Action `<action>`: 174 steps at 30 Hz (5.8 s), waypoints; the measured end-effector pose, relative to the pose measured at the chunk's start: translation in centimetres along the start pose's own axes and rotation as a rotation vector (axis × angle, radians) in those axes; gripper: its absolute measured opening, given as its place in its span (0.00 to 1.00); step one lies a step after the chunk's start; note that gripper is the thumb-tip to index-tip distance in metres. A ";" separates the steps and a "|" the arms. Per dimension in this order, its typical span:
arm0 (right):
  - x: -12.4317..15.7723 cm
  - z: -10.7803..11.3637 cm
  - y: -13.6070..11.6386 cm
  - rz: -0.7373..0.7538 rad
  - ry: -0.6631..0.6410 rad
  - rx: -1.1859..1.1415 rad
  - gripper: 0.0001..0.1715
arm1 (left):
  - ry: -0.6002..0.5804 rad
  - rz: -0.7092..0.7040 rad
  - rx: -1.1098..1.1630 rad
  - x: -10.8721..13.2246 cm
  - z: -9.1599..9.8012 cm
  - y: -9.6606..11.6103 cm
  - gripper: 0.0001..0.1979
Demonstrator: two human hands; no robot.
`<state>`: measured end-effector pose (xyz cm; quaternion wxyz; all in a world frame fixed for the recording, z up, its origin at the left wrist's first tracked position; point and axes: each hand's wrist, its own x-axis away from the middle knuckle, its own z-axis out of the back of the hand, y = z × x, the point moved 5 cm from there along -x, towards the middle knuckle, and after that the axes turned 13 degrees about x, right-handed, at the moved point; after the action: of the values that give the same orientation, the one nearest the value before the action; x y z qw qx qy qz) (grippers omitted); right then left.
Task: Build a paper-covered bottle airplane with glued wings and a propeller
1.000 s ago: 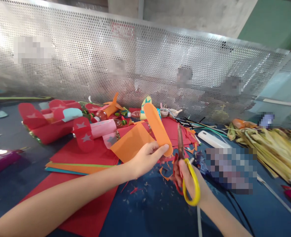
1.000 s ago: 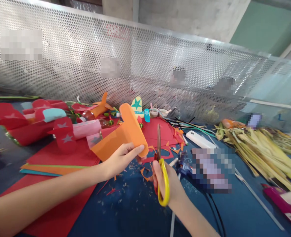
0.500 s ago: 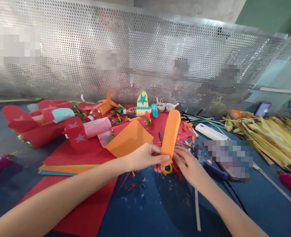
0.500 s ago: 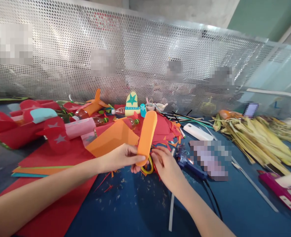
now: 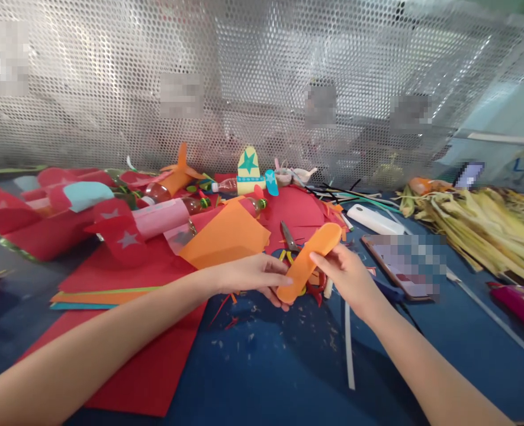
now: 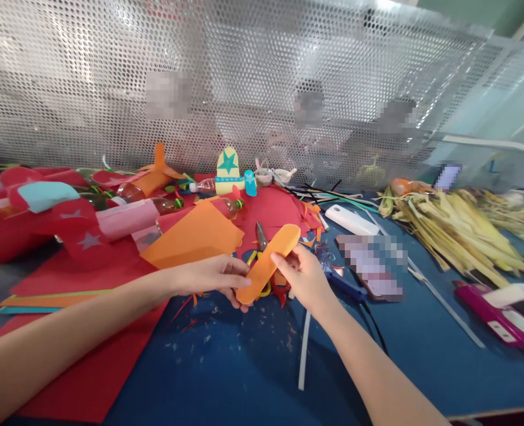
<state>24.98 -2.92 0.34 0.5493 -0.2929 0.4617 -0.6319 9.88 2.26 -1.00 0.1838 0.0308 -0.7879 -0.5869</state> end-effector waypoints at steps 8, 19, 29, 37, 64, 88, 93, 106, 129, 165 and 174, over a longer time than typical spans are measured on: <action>-0.1 -0.4 0.8 -0.052 -0.031 0.045 0.16 | 0.041 0.029 0.074 -0.1 0.5 -1.3 0.12; 0.6 -1.3 1.0 -0.081 -0.112 0.040 0.16 | 0.602 -0.224 0.255 4.6 0.9 -3.1 0.18; 0.7 -0.7 1.7 -0.140 -0.037 0.062 0.20 | 0.486 -0.234 0.318 4.5 0.7 -3.3 0.19; 0.5 -0.8 0.8 -0.040 0.025 0.133 0.18 | 0.453 -0.225 0.241 4.5 0.5 -3.0 0.17; 2.5 -3.3 -1.5 0.158 -0.216 0.043 0.03 | 0.453 -0.151 0.085 4.0 0.4 -3.7 0.09; 2.8 -3.9 -0.8 0.172 -0.370 0.214 0.10 | 0.554 -0.197 0.149 4.3 1.2 -3.5 0.07; 2.7 -4.1 -0.2 0.060 -0.394 0.091 0.13 | 0.537 -0.191 0.167 4.2 1.1 -3.5 0.07; 3.0 -5.2 -0.1 -0.016 -0.385 0.091 0.06 | 0.471 -0.132 -0.005 4.0 0.4 -3.6 0.09; 3.0 -5.2 -0.4 -0.079 -0.433 0.105 0.10 | 0.386 -0.167 -0.097 3.7 0.2 -3.8 0.11; 3.2 -5.1 -0.4 -0.019 -0.446 0.229 0.12 | 0.525 -0.184 0.044 4.1 0.7 -3.3 0.09; 3.4 -5.2 -0.4 -0.011 -0.491 0.245 0.12 | 0.465 -0.216 -0.024 4.2 0.2 -3.0 0.08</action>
<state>19.51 -4.87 -1.84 0.6725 -0.3712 0.2335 -0.5962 5.44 0.36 -2.80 0.2968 0.2466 -0.7095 -0.5896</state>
